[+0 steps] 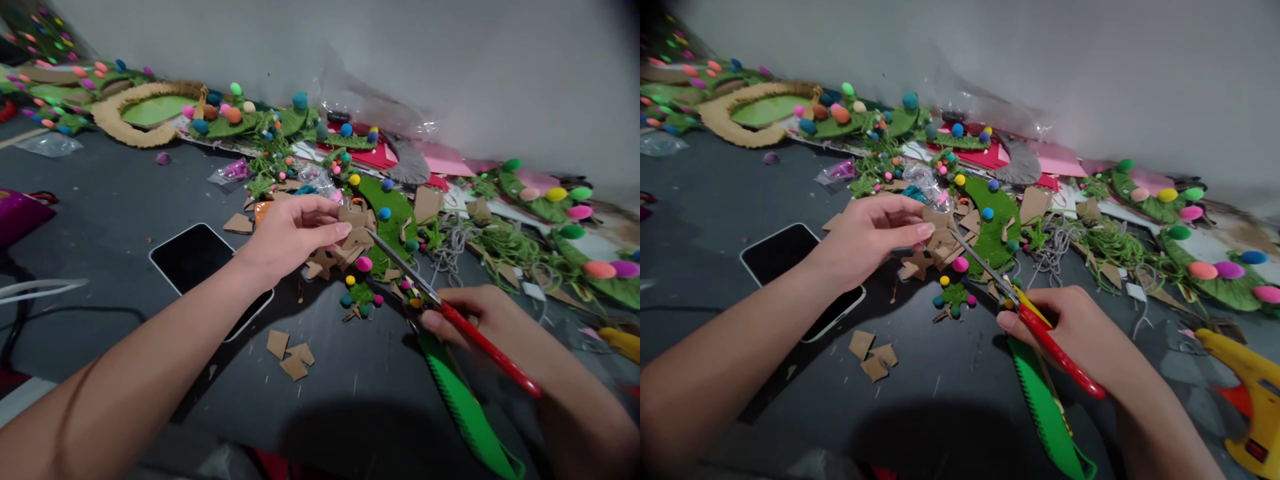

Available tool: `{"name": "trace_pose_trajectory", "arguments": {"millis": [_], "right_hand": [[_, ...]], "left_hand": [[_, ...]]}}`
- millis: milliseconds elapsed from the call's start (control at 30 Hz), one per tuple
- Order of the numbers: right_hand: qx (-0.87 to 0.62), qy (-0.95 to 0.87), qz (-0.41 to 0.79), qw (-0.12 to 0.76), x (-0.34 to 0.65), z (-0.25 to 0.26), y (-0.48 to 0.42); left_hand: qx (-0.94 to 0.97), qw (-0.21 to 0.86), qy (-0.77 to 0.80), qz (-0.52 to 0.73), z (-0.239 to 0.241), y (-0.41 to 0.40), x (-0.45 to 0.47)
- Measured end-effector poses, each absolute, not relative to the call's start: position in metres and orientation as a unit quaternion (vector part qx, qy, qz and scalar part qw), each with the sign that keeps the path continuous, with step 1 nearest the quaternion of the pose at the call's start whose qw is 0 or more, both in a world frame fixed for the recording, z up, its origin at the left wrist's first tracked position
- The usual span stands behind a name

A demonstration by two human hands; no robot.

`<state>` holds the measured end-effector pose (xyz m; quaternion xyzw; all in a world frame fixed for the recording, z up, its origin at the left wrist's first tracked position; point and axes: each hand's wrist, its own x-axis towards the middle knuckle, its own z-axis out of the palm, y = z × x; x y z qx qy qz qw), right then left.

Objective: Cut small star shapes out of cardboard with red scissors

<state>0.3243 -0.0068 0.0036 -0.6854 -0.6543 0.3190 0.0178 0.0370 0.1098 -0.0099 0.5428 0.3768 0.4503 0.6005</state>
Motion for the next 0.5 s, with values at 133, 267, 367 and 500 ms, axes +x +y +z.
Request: {"name": "trace_pose_trajectory", "arguments": {"millis": [133, 267, 367, 500], "right_hand": [[-0.693, -0.656, 0.297, 0.025, 0.327, 0.007, -0.005], [-0.695, -0.670, 0.248, 0.076, 0.332, 0.010, -0.004], [-0.699, -0.674, 0.219, 0.092, 0.333, 0.012, -0.005], [-0.710, -0.670, 0.202, 0.080, 0.334, 0.012, -0.005]], "left_hand": [[0.502, 0.587, 0.389, 0.503, -0.007, 0.118, 0.030], [0.507, 0.575, 0.384, 0.515, -0.006, 0.122, 0.026], [0.548, 0.551, 0.391, 0.493, -0.006, 0.119, 0.028], [0.578, 0.530, 0.389, 0.484, -0.003, 0.115, 0.030]]}}
